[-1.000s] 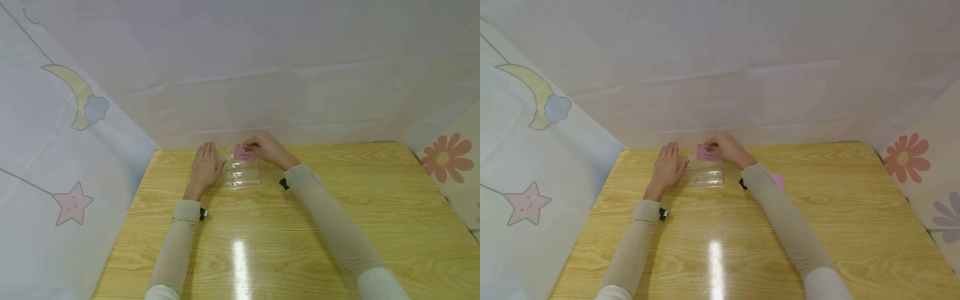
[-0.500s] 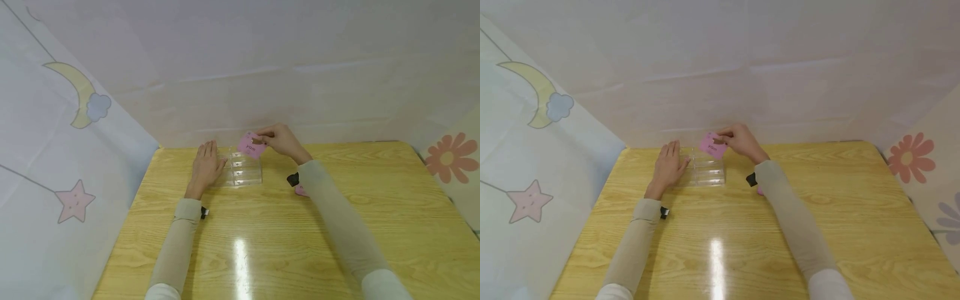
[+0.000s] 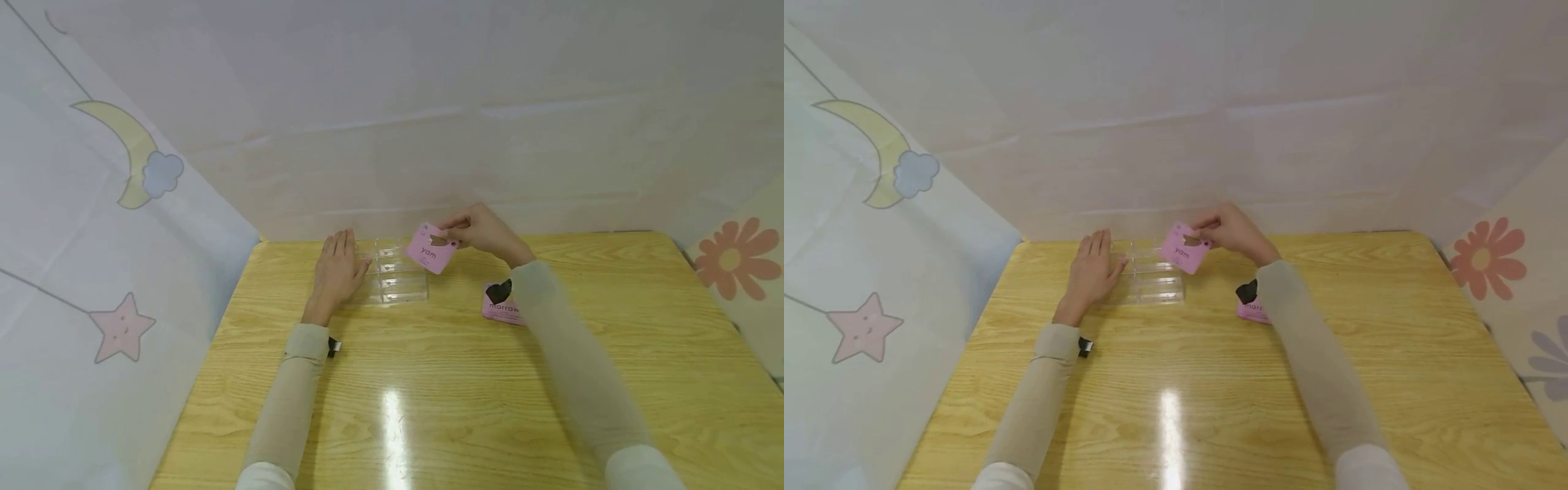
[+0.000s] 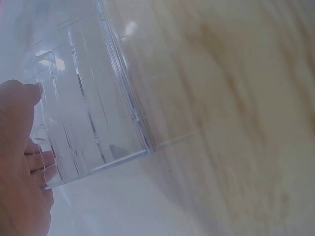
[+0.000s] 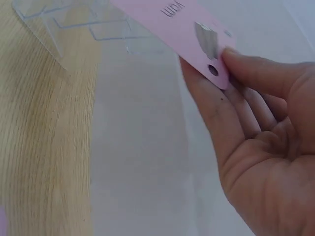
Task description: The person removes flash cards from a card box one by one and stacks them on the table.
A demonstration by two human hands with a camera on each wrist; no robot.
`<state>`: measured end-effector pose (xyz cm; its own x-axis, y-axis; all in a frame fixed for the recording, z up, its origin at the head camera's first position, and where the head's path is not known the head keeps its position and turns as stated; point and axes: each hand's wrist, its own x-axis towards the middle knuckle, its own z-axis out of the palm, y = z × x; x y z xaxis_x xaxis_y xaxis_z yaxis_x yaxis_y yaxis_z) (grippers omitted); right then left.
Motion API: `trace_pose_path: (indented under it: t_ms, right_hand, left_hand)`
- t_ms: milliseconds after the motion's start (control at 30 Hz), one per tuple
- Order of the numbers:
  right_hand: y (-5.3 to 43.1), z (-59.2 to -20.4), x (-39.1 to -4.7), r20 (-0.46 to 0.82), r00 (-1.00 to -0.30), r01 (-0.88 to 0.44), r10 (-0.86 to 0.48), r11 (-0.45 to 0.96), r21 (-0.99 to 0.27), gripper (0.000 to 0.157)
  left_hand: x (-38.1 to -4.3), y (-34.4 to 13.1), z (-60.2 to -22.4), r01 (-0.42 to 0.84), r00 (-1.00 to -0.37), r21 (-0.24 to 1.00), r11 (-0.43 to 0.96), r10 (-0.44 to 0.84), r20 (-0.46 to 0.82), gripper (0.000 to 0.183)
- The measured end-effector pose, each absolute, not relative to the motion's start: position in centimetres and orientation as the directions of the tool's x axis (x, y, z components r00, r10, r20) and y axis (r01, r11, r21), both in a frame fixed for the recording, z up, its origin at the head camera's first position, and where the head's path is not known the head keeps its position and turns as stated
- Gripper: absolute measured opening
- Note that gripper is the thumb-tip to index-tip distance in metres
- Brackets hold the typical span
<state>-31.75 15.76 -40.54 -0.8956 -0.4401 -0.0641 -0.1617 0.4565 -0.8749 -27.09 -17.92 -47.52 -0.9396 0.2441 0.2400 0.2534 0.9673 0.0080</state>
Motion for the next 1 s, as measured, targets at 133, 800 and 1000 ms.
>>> trace_pose_path:
  t_ms: [133,800,1000]
  right_hand:
    - [17.3,-41.0,-31.8,-0.133,-0.873,-0.128,-0.468,0.486,-0.865,0.029]
    - [25.6,-44.0,-30.8,-0.331,-0.785,-0.036,-0.523,0.572,-0.82,0.037]
    - [27.9,-45.8,-30.7,-0.363,-0.777,-0.019,-0.514,0.595,-0.803,0.039]
  left_hand:
    - [-27.2,-18.0,-47.5,0.25,-0.941,0.004,0.968,0.242,0.235,0.08]
    - [-27.3,-18.3,-47.7,0.24,-0.942,-0.011,0.971,0.235,0.238,0.08]
    - [-27.2,-18.3,-47.7,0.241,-0.943,-0.014,0.971,0.237,0.235,0.08]
